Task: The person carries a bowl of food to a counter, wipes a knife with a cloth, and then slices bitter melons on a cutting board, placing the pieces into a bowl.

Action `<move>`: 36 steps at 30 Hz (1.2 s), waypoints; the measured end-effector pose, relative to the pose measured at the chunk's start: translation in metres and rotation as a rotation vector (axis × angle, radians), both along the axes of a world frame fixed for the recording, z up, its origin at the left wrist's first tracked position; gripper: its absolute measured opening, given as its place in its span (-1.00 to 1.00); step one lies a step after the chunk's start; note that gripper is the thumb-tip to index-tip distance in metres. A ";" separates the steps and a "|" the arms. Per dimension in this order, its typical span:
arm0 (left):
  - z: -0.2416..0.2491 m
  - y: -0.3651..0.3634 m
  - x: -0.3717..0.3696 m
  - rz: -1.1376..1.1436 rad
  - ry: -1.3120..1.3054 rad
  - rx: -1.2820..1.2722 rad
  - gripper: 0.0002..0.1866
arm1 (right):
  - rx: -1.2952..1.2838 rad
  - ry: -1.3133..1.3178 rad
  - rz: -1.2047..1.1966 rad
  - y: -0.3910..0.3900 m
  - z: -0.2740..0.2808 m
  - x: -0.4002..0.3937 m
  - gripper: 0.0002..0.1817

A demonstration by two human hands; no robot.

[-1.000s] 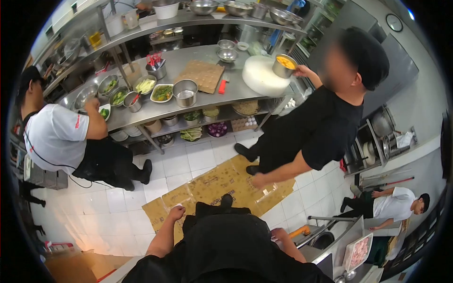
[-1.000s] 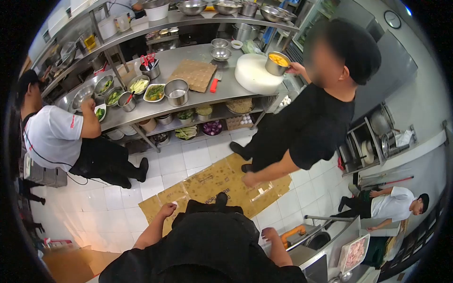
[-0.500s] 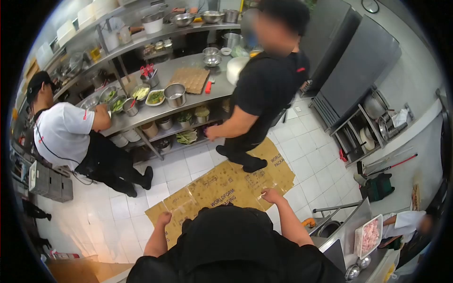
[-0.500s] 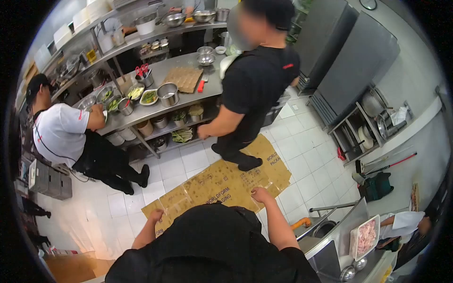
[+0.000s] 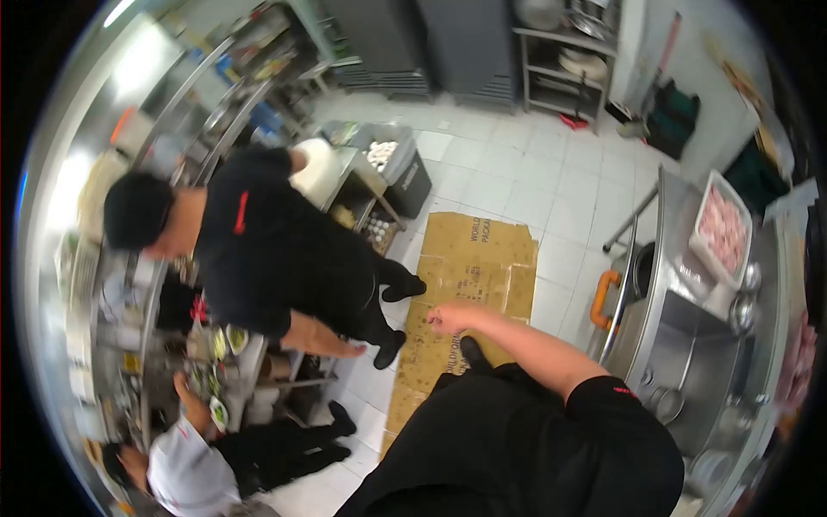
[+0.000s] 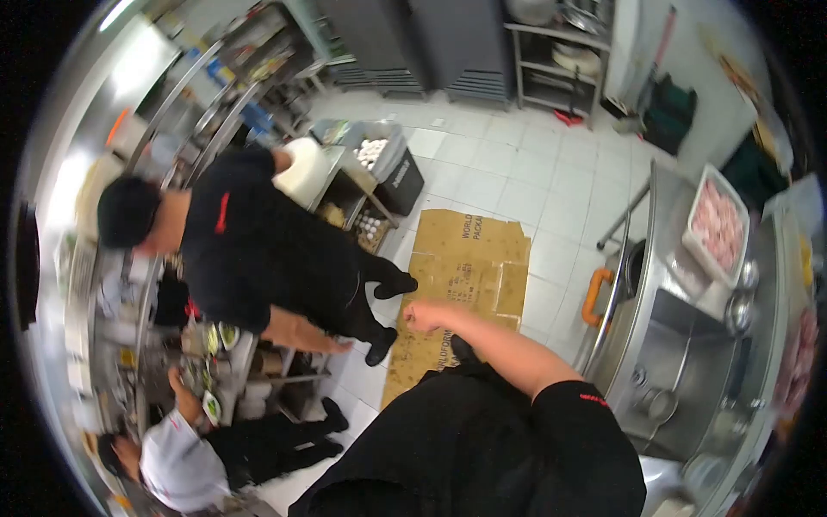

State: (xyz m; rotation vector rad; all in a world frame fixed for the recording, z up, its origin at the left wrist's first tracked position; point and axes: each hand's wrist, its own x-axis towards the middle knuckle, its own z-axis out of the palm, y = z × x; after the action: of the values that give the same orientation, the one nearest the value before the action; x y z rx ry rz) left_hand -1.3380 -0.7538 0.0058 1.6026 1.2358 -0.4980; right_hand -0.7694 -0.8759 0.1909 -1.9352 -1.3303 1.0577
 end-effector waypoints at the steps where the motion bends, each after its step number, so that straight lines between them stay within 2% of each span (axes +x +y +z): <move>1: 0.003 0.018 0.013 -0.030 0.007 0.001 -0.64 | -0.039 -0.061 -0.016 0.001 -0.016 0.012 -0.57; 2: 0.005 0.038 0.028 -0.059 0.009 0.000 -0.65 | -0.085 -0.122 -0.024 0.002 -0.040 0.027 -0.58; 4: -0.002 0.065 0.063 -0.081 0.002 -0.005 -0.66 | -0.174 -0.200 -0.084 -0.021 -0.056 0.055 -0.62; 7: -0.024 0.112 0.134 -0.067 -0.057 -0.001 -0.68 | -0.255 -0.178 -0.225 -0.076 -0.038 0.094 -0.63; 8: -0.028 0.130 0.165 -0.044 -0.094 0.011 -0.68 | -0.272 -0.134 -0.262 -0.095 -0.039 0.108 -0.59; 12: -0.050 0.193 0.320 0.174 -0.297 -0.001 -0.69 | -0.624 -0.309 -0.434 -0.188 -0.097 0.144 -0.60; 13: -0.082 0.220 0.345 0.079 -0.239 -0.045 -0.66 | -0.746 -0.325 -0.429 -0.203 -0.100 0.153 -0.60; 14: -0.087 0.227 0.375 -0.042 -0.235 0.053 -0.66 | -0.751 -0.269 -0.391 -0.209 -0.089 0.162 -0.61; 16: -0.083 0.230 0.430 -0.188 -0.320 0.088 -0.58 | -0.730 -0.182 -0.368 -0.210 -0.080 0.185 -0.61; 18: -0.054 0.218 0.473 -0.272 -0.329 -0.082 -0.49 | -0.679 -0.118 -0.393 -0.202 -0.092 0.217 -0.60; 20: -0.045 0.208 0.497 -0.320 -0.312 -0.260 -0.38 | -0.689 -0.177 -0.330 -0.169 -0.103 0.265 -0.60; 22: -0.065 0.201 0.494 -0.338 -0.275 -0.447 -0.26 | -0.665 -0.279 -0.277 -0.113 -0.115 0.320 -0.60; 24: -0.086 0.186 0.485 -0.271 -0.310 -0.360 -0.19 | -0.641 -0.291 -0.234 -0.026 -0.087 0.371 -0.61; 25: -0.095 0.179 0.485 -0.232 -0.333 -0.311 -0.15 | -0.453 -0.296 -0.225 0.012 -0.087 0.396 -0.61; 28: 0.018 0.215 0.529 -0.179 -0.297 -0.305 -0.15 | -0.238 -0.354 -0.167 0.137 -0.065 0.446 -0.61; 29: 0.052 0.227 0.540 -0.082 -0.315 -0.388 -0.19 | -0.255 -0.404 -0.049 0.175 -0.038 0.455 -0.60; 30: 0.064 0.249 0.547 -0.156 -0.297 -0.308 -0.23 | -0.250 -0.417 0.043 0.211 -0.026 0.463 -0.60; 31: 0.080 0.271 0.554 -0.102 -0.336 -0.299 -0.30 | -0.248 -0.430 0.127 0.246 -0.018 0.470 -0.60; 33: 0.112 0.307 0.560 0.112 -0.386 0.163 -0.48 | -0.199 -0.435 0.237 0.305 -0.005 0.475 -0.61; 36: 0.157 0.399 0.546 0.388 -0.560 0.703 -0.54 | -0.100 -0.370 0.311 0.375 0.007 0.460 -0.63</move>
State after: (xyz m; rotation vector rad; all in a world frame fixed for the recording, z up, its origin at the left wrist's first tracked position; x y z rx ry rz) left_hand -0.7919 -0.3543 0.1624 1.8145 1.2906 0.6673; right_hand -0.3093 -0.5006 0.1982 -2.1171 -1.8610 0.9489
